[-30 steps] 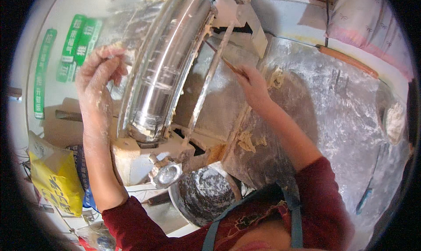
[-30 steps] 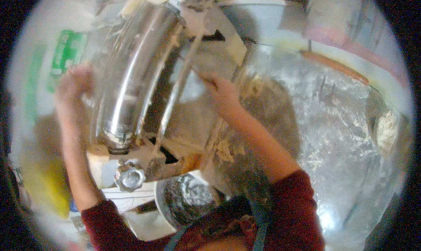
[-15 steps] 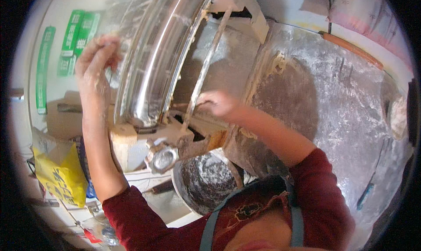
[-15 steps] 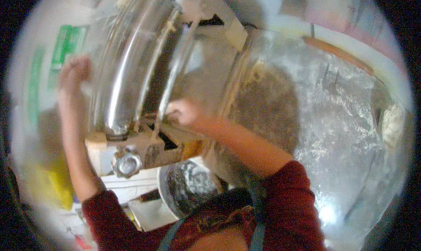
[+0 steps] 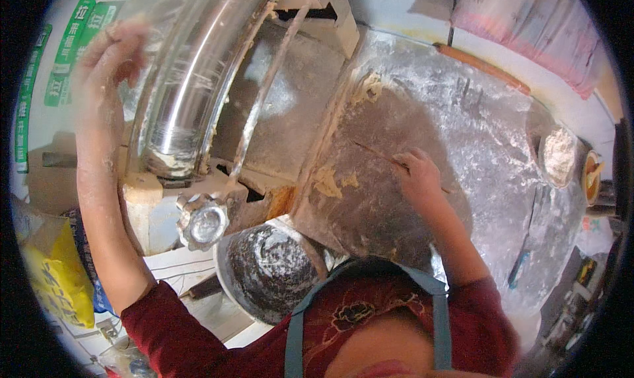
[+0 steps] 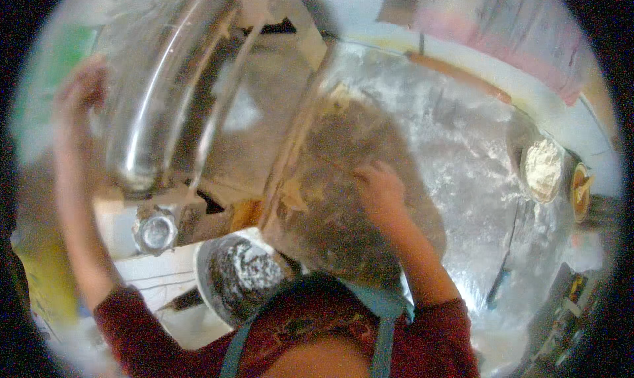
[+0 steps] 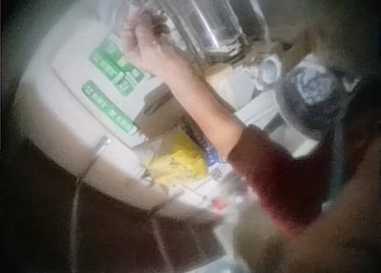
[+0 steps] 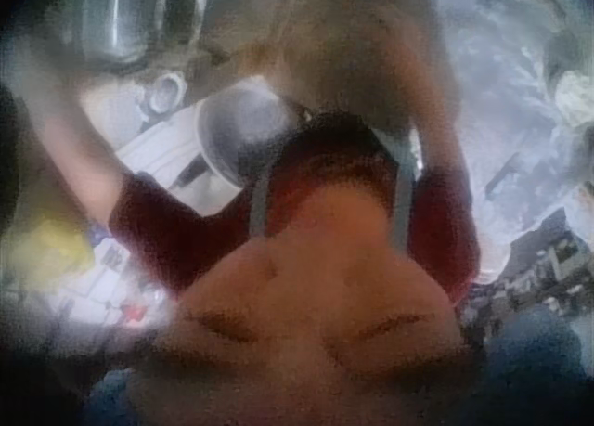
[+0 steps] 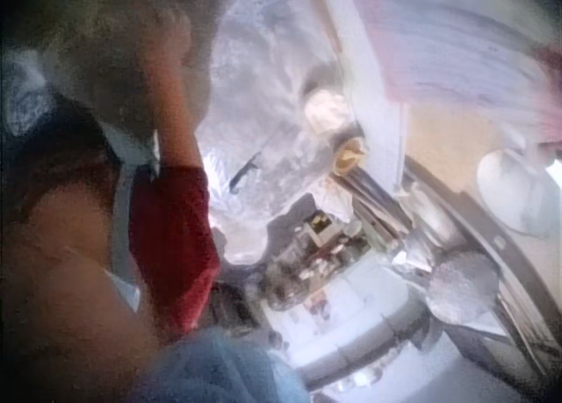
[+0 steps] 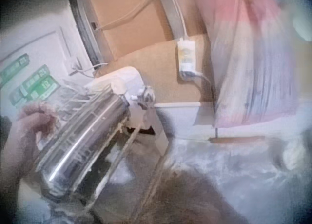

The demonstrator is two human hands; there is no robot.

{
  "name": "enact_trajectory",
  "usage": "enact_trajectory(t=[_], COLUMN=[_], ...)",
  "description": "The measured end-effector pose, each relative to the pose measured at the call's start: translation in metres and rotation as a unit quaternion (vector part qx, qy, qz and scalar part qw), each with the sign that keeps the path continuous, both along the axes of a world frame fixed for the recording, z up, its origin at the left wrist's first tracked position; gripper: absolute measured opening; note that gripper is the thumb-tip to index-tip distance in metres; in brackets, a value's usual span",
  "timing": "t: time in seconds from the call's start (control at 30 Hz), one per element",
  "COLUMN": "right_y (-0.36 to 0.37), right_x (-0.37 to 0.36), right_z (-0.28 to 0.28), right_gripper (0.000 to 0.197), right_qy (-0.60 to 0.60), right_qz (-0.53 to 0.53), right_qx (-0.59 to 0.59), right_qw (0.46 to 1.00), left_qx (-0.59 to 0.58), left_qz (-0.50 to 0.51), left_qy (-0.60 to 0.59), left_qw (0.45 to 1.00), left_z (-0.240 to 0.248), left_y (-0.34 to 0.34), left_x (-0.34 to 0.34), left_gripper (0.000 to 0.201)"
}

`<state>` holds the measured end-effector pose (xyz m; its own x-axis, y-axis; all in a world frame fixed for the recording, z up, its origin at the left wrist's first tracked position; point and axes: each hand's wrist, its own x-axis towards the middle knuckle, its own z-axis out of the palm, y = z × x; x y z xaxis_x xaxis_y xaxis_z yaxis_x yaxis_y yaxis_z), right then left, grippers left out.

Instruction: The person kneads dough in a green bowl, then uses a dough sheeter to flatten and process the dough. They repeatedly feed the dough through the machine, scrape off excess, and return to kneading by hand.

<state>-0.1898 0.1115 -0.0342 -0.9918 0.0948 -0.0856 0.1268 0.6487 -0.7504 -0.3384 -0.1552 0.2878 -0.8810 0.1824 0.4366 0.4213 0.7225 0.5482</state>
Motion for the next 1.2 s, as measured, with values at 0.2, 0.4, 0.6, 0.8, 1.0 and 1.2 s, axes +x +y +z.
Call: enact_trajectory(t=[0.2, 0.4, 0.6, 0.8, 1.0, 1.2], right_y=[-0.051, -0.150, -0.158, -0.139, -0.222, -0.223], right_x=[-0.083, -0.212, -0.270, -0.312, -0.245, -0.189], right_z=[-0.027, 0.046, 0.082, 0.063, 0.061, 0.046], right_gripper=[0.056, 0.055, 0.036, 0.033, 0.038, 0.040], right_qy=[0.293, 0.508, 0.458, 0.557, 0.408, 0.443], right_qz=[0.103, 0.190, 0.156, 0.073, 0.194, 0.295], right_qx=[-0.022, -0.123, -0.116, -0.034, -0.586, -0.348], right_qw=[0.950, 0.831, 0.867, 0.827, 0.673, 0.772], left_qx=[0.022, 0.036, -0.008, 0.002, 0.054, 0.037], left_qz=[-0.068, -0.026, -0.001, -0.016, -0.014, -0.021], left_qy=[-0.027, -0.030, -0.050, -0.053, -0.046, -0.063], left_qw=[0.997, 0.999, 0.999, 0.998, 0.997, 0.997], left_z=[-0.001, 0.000, 0.001, 0.001, 0.004, 0.003], left_y=[0.004, 0.012, 0.011, 0.013, 0.020, 0.019], left_x=[0.013, 0.015, 0.011, 0.016, 0.016, 0.016], left_gripper=[0.016, 0.015, 0.016, 0.015, 0.015, 0.015])
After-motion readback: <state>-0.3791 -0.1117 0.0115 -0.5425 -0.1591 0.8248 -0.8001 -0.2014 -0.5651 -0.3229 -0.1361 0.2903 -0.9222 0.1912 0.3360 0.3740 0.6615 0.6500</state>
